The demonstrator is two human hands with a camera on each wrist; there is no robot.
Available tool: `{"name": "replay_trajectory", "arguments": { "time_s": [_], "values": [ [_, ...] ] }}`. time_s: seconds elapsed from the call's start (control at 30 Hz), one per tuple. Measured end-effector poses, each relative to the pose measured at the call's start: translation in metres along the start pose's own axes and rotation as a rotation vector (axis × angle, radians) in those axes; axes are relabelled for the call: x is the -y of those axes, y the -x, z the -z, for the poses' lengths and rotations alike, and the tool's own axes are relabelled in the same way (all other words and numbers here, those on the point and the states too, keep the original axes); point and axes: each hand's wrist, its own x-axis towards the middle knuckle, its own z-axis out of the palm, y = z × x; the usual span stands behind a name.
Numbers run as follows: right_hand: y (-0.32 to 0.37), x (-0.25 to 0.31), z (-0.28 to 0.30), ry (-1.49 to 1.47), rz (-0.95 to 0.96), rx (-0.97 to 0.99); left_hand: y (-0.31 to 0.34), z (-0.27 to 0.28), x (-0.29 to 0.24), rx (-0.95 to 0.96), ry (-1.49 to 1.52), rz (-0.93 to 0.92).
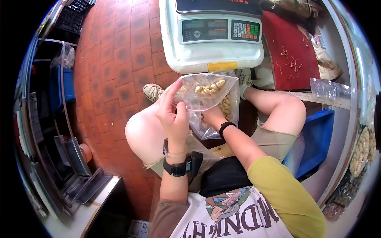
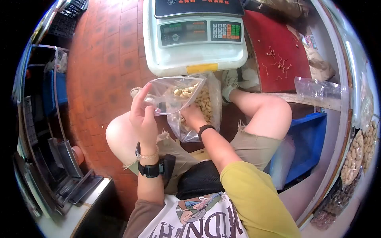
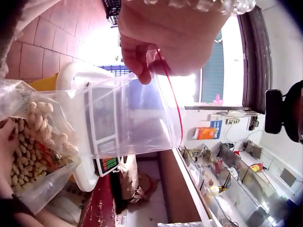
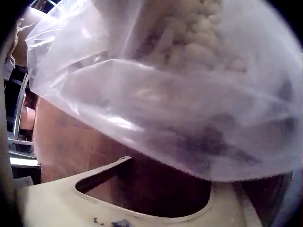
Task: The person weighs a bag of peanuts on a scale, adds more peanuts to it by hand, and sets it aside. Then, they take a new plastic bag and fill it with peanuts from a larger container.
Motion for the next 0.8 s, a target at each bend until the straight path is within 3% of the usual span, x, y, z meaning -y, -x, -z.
{"name": "replay_trajectory", "arguments": {
  "time_s": [0.07, 0.13, 0.23, 0.4, 0.57, 0.8],
  "values": [
    [0.004, 0.002, 0.000, -0.083, -0.067, -0.065, 0.001, 0.001, 0.002, 0.002, 0.013, -0.018],
    [0.010, -0.002, 0.008, 0.067, 0.000, 0.121, 0.001, 0.001, 0.002, 0.005, -0.011, -0.021],
    [0.018, 0.002, 0.014, 0.141, -0.003, 0.138, 0.002, 0.000, 0.004, 0.002, 0.041, 0.006],
    [0.013, -0.019, -0.012, 0.102, 0.029, 0.066, 0.006, 0.000, 0.005, 0.043, -0.012, -0.004],
    [0.011, -0.019, -0.001, 0.101, 0.094, 0.008, 0.004, 0.000, 0.006, 0.064, -0.065, -0.010],
    [0.010, -0.030, -0.011, -0.052, -0.199, 0.121, 0.009, -0.013, 0.000, 0.128, -0.016, 0.013]
  ]
}}
